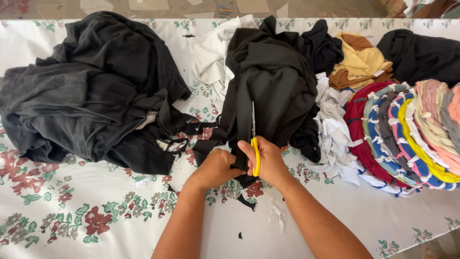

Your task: Cutting strips of black fabric using scissors on a table.

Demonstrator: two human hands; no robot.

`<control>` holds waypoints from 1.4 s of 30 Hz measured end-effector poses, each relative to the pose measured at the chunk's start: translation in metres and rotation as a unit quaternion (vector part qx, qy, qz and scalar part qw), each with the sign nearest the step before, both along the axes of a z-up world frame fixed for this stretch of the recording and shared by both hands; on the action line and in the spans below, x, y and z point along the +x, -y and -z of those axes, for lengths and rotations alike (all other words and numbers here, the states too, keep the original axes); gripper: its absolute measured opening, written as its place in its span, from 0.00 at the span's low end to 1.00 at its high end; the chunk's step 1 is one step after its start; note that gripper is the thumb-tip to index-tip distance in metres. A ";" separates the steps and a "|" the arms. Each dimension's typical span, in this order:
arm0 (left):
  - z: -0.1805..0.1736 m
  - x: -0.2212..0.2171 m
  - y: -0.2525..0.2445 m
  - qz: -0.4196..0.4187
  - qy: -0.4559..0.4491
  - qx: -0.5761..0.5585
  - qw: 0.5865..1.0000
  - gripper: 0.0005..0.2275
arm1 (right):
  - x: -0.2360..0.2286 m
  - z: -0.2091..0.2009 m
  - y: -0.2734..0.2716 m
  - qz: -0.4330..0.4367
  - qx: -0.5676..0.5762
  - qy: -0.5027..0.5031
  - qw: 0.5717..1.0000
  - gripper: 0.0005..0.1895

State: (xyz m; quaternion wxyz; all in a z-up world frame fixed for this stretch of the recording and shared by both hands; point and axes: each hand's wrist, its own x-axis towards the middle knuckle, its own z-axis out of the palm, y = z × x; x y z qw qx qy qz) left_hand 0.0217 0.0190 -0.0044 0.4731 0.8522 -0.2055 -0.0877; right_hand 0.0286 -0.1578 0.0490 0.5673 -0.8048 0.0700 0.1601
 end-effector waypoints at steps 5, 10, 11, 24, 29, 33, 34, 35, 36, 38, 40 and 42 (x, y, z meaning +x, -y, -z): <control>0.003 0.001 -0.001 0.016 0.028 -0.008 0.999 0.17 | 0.010 -0.012 0.000 -0.027 -0.023 0.000 0.999 0.23; -0.004 0.000 -0.001 0.024 0.005 -0.005 1.000 0.16 | 0.014 -0.014 0.001 -0.025 -0.036 -0.001 0.999 0.22; -0.002 0.000 0.000 0.028 0.032 0.004 0.999 0.17 | 0.015 -0.009 0.004 -0.030 -0.036 0.011 0.999 0.23; -0.028 0.009 0.002 -0.199 0.125 -0.175 0.956 0.15 | 0.007 -0.017 0.017 -0.049 -0.058 -0.021 0.997 0.20; -0.013 0.052 0.032 -0.279 -0.120 -0.372 0.877 0.25 | -0.001 -0.012 0.022 -0.065 -0.017 0.012 0.998 0.20; -0.023 0.071 0.050 -0.212 -0.363 -0.538 0.730 0.27 | -0.008 -0.018 0.031 -0.063 0.026 0.023 0.997 0.18; -0.027 0.068 0.051 -0.212 -0.364 -0.538 0.730 0.27 | -0.011 -0.016 0.035 -0.062 0.026 0.023 0.997 0.18; -0.030 0.065 0.052 -0.212 -0.356 -0.535 0.736 0.23 | -0.014 -0.013 0.039 -0.070 0.028 0.033 0.997 0.17; -0.033 0.062 0.051 -0.213 -0.349 -0.531 0.743 0.19 | -0.017 -0.011 0.042 -0.079 0.031 0.043 0.996 0.17; -0.029 0.059 0.049 -0.181 -0.343 -0.532 0.753 0.15 | -0.023 -0.006 0.045 -0.076 0.039 0.031 0.996 0.16; -0.029 0.054 0.047 -0.150 -0.336 -0.534 0.762 0.11 | -0.030 -0.003 0.046 -0.074 0.048 0.019 0.996 0.16; -0.037 0.052 0.044 -0.117 -0.248 -0.493 0.826 0.10 | -0.033 -0.004 0.046 -0.089 0.047 0.019 0.995 0.15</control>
